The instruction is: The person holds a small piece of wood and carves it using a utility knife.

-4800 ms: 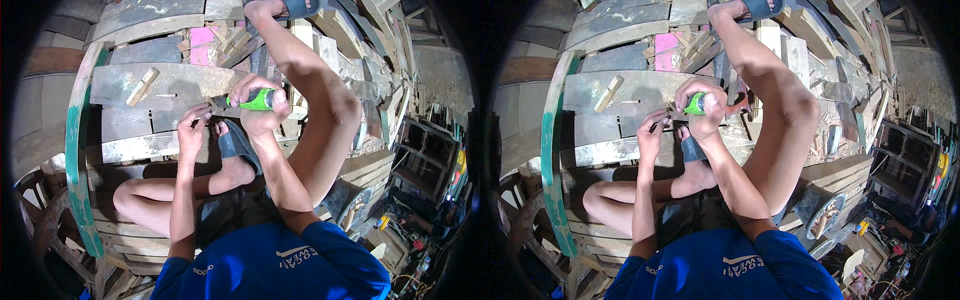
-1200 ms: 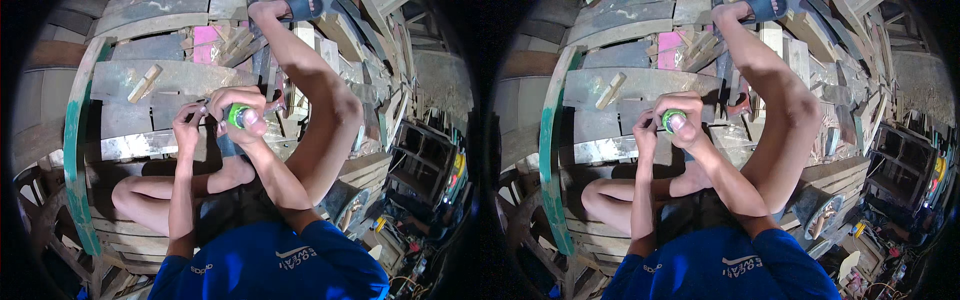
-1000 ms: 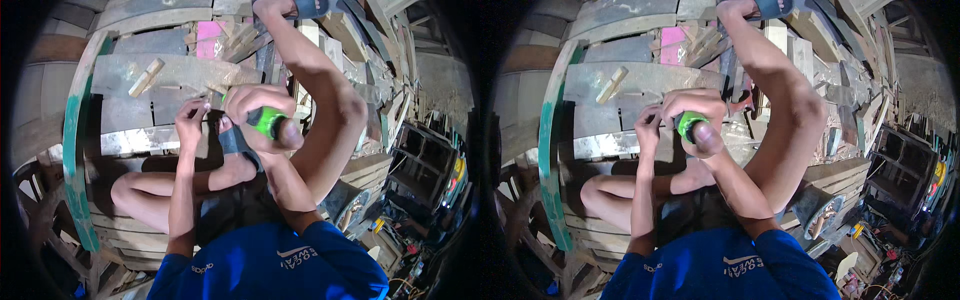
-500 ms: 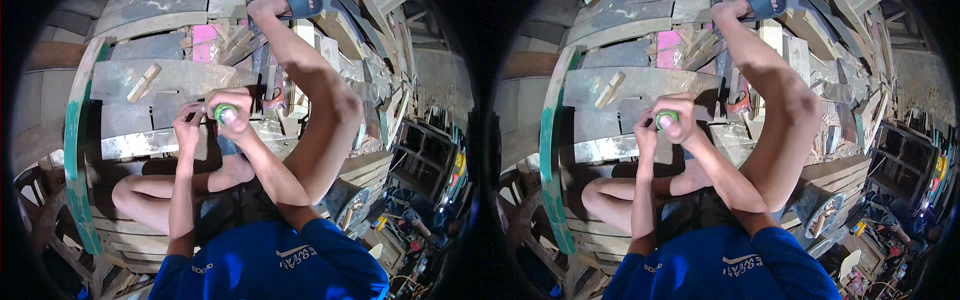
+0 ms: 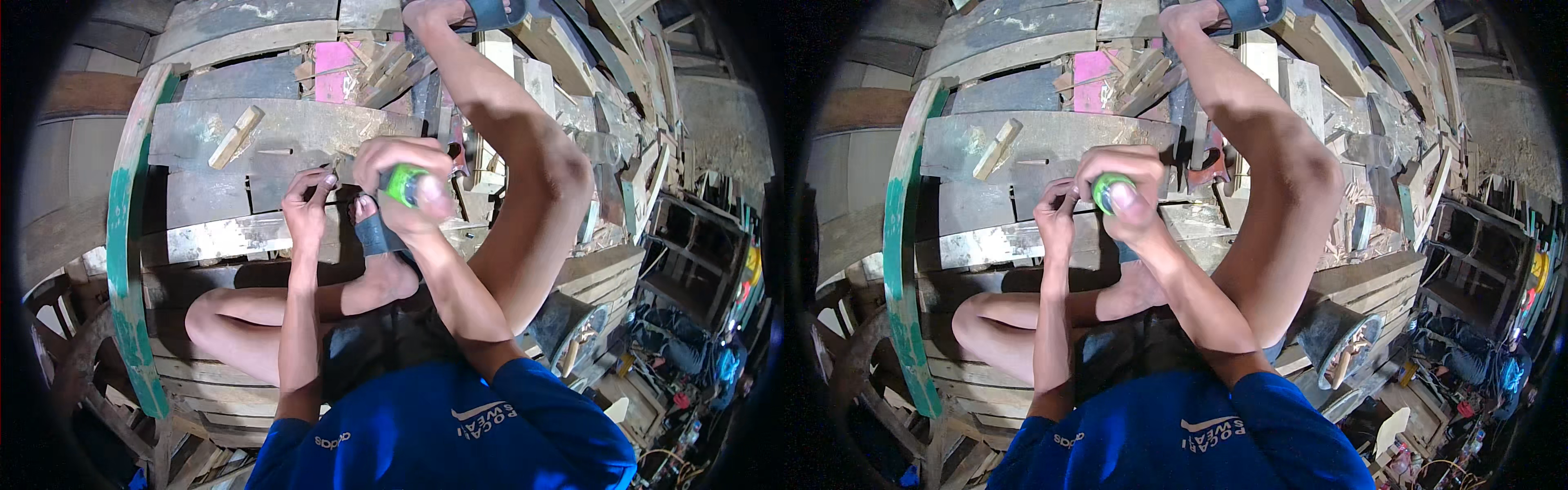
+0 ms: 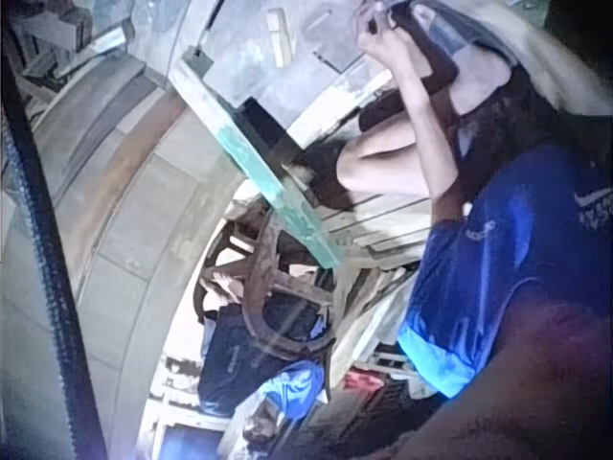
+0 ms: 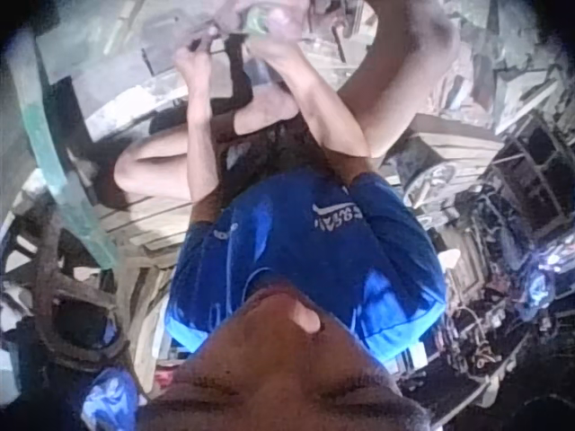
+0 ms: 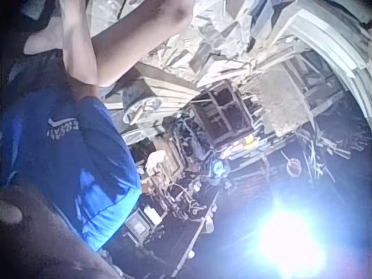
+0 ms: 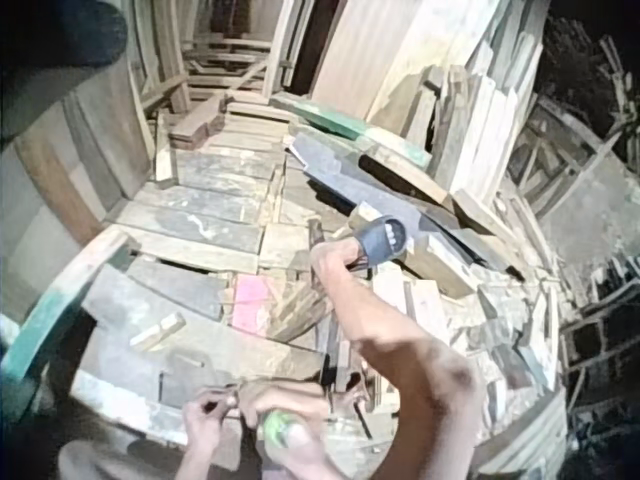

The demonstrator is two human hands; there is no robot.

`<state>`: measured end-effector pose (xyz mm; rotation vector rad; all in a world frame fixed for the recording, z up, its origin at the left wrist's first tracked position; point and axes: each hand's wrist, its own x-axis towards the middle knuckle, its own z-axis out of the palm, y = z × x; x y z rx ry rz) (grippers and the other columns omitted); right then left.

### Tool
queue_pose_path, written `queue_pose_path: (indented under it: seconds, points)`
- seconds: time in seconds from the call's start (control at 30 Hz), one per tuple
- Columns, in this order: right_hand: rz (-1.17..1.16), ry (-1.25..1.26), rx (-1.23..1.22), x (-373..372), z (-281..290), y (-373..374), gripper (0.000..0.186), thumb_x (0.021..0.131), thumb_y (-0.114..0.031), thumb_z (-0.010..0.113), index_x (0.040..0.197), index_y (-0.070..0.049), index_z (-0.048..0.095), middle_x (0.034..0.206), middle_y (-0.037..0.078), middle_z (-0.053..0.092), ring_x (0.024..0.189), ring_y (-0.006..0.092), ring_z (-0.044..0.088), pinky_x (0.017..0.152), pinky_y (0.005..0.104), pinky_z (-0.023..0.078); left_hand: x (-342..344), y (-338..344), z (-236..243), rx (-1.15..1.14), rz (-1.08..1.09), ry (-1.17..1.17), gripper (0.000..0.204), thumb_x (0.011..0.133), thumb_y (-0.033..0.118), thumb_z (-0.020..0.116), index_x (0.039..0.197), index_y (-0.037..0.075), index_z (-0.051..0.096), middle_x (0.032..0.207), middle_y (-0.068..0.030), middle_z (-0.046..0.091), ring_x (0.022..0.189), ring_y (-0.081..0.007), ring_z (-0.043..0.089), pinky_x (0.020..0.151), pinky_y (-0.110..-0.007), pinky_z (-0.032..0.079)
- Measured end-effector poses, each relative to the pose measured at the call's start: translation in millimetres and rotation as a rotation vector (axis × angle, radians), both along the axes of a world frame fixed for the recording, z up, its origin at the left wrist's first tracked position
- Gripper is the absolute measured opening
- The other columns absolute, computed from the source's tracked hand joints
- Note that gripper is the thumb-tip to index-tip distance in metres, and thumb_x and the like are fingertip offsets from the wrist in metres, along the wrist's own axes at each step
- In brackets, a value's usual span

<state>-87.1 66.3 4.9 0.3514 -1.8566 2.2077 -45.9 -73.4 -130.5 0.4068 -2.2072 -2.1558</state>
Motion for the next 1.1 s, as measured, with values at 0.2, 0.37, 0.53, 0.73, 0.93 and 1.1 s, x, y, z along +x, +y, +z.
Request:
queue_pose_path:
  seconds: [0.2, 0.37, 0.53, 0.73, 0.93, 1.1]
  points:
    - [0.039, 0.073, 0.013, -3, -30, -2, 0.066, 0.084, -0.057, 0.043, 0.058, 0.004, 0.049, 0.052, 0.008, 0.051, 0.046, 0.0186, 0.049, 0.045, 0.0301, 0.037, -3, 13, 19, 0.086, 0.015, -0.035, 0.001, 0.080, -0.002, 0.067, 0.080, -0.003, 0.067, 0.093, -0.0101, 0.064, 0.084, -0.0140, 0.060, 0.074, -0.025, 0.048]
    - [0.010, 0.056, -0.123, -4, -2, 4, 0.069, 0.086, -0.057, 0.042, 0.057, 0.005, 0.050, 0.052, 0.009, 0.051, 0.046, 0.0164, 0.048, 0.044, 0.0285, 0.035, -2, 3, 5, 0.052, -0.007, -0.023, 0.003, 0.081, 0.000, 0.067, 0.081, -0.002, 0.068, 0.093, -0.0108, 0.064, 0.089, -0.0159, 0.060, 0.079, -0.025, 0.047]
    - [0.020, 0.096, -0.019, 0, -27, -4, 0.071, 0.086, -0.061, 0.039, 0.057, 0.003, 0.049, 0.052, 0.009, 0.051, 0.045, 0.0203, 0.049, 0.044, 0.0313, 0.036, 0, 7, 11, 0.124, -0.019, -0.025, 0.004, 0.080, 0.001, 0.068, 0.084, -0.001, 0.069, 0.093, -0.0098, 0.065, 0.087, -0.0162, 0.061, 0.079, -0.026, 0.047]
    - [0.039, 0.094, -0.164, -6, 6, 6, 0.067, 0.085, -0.056, 0.041, 0.056, 0.004, 0.050, 0.052, 0.011, 0.052, 0.045, 0.0184, 0.048, 0.043, 0.0278, 0.036, 1, 1, 4, -0.011, -0.003, -0.045, 0.005, 0.080, -0.001, 0.067, 0.085, -0.001, 0.069, 0.093, -0.0106, 0.066, 0.087, -0.0169, 0.061, 0.081, -0.027, 0.047]
    - [0.069, 0.101, -0.066, -6, -20, -6, 0.069, 0.085, -0.059, 0.041, 0.058, 0.005, 0.049, 0.053, 0.009, 0.052, 0.045, 0.0180, 0.050, 0.044, 0.0291, 0.037, 2, 3, 9, 0.002, -0.002, -0.040, 0.006, 0.078, 0.000, 0.069, 0.083, -0.002, 0.069, 0.091, -0.0107, 0.066, 0.087, -0.0169, 0.060, 0.079, -0.026, 0.046]
    - [0.062, 0.118, -0.109, -2, -1, 6, 0.068, 0.086, -0.056, 0.041, 0.057, 0.005, 0.050, 0.052, 0.010, 0.051, 0.046, 0.0181, 0.050, 0.044, 0.0292, 0.037, 0, 3, 16, -0.098, -0.049, -0.007, 0.008, 0.077, -0.001, 0.068, 0.085, -0.003, 0.069, 0.089, -0.0108, 0.066, 0.085, -0.0174, 0.061, 0.078, -0.027, 0.047]
